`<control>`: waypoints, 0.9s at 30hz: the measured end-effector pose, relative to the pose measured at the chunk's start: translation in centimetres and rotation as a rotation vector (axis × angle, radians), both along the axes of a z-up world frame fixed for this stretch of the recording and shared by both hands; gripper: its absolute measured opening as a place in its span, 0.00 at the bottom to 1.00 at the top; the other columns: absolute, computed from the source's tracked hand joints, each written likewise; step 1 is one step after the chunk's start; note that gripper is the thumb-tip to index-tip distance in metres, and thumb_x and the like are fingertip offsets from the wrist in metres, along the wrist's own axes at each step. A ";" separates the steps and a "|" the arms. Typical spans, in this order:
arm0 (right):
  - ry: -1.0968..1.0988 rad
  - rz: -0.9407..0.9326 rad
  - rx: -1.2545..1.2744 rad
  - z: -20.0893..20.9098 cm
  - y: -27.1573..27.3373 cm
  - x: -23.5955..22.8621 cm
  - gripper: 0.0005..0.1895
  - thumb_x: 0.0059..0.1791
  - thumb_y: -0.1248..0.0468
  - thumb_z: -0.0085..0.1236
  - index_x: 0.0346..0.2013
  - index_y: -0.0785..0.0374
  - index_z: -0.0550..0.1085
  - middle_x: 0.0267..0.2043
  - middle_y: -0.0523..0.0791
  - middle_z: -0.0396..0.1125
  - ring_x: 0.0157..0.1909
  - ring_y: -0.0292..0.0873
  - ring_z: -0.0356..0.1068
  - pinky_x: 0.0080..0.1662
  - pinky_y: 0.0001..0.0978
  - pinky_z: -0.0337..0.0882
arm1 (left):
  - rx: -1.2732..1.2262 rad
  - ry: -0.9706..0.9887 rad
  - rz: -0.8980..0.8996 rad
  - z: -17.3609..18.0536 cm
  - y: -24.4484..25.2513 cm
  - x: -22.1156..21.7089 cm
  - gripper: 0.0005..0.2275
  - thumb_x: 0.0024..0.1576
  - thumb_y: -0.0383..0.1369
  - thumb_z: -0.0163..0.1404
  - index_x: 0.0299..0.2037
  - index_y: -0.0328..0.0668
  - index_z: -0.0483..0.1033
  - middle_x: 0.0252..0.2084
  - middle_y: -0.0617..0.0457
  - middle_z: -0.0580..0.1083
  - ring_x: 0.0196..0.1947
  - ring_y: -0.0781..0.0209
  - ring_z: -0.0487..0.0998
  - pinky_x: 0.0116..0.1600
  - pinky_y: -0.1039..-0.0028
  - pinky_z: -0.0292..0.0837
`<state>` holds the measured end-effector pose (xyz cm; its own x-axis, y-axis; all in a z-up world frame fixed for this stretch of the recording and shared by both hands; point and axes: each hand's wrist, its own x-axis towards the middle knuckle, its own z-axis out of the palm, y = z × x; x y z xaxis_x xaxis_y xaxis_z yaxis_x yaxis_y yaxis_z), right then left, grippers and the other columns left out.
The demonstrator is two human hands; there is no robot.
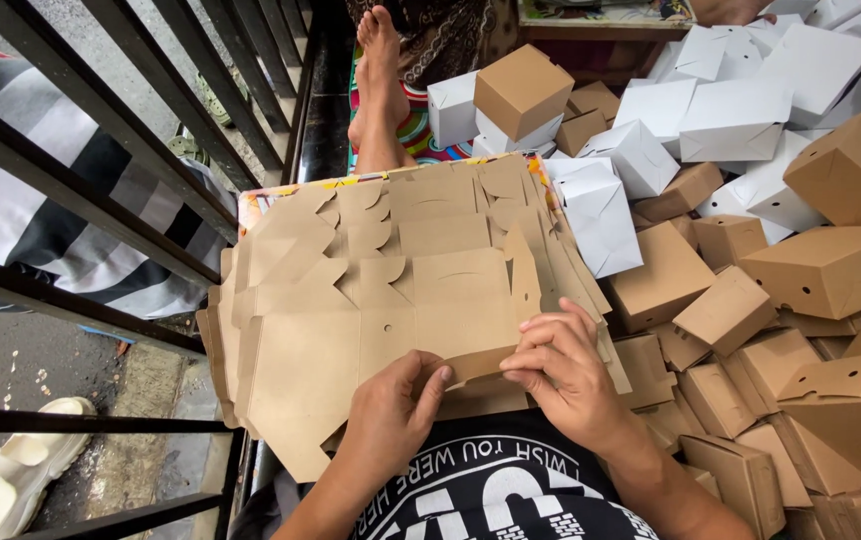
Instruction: Folding cardboard templates into small boxes by hand
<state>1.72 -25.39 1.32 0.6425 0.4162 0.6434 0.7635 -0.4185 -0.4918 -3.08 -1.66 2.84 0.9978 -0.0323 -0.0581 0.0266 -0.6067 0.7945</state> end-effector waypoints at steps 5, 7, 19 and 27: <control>0.038 -0.002 -0.065 -1.1 0.0 0.2 0.04 0.47 0.58 0.63 0.36 0.47 0.80 0.53 0.44 0.67 0.61 0.48 0.65 0.70 0.60 0.51 | -0.019 -0.111 -0.093 0.3 0.1 -0.2 0.08 0.63 0.39 0.48 0.36 0.51 0.78 0.32 0.62 0.80 0.29 0.61 0.79 0.36 0.71 0.72; 0.039 -0.002 -0.078 -0.9 0.2 0.3 0.03 0.47 0.57 0.61 0.35 0.47 0.80 0.57 0.47 0.67 0.64 0.51 0.63 0.70 0.60 0.52 | -0.028 -0.119 -0.101 0.3 0.2 0.0 0.08 0.63 0.38 0.48 0.36 0.50 0.78 0.30 0.59 0.79 0.29 0.60 0.79 0.35 0.71 0.72; 0.231 0.080 0.067 -0.8 -0.5 0.5 0.04 0.51 0.60 0.57 0.32 0.52 0.78 0.51 0.42 0.71 0.69 0.53 0.61 0.75 0.59 0.44 | 0.045 0.023 -0.112 1.1 0.4 1.2 0.09 0.64 0.41 0.46 0.36 0.52 0.77 0.26 0.61 0.77 0.26 0.59 0.77 0.34 0.69 0.70; 0.265 -0.006 0.396 -1.4 -0.3 2.7 0.05 0.54 0.68 0.56 0.35 0.65 0.72 0.55 0.51 0.66 0.72 0.54 0.58 0.73 0.49 0.52 | 0.004 -0.093 -0.011 3.1 0.2 2.9 0.09 0.63 0.40 0.48 0.37 0.49 0.79 0.25 0.47 0.78 0.32 0.38 0.82 0.37 0.54 0.77</control>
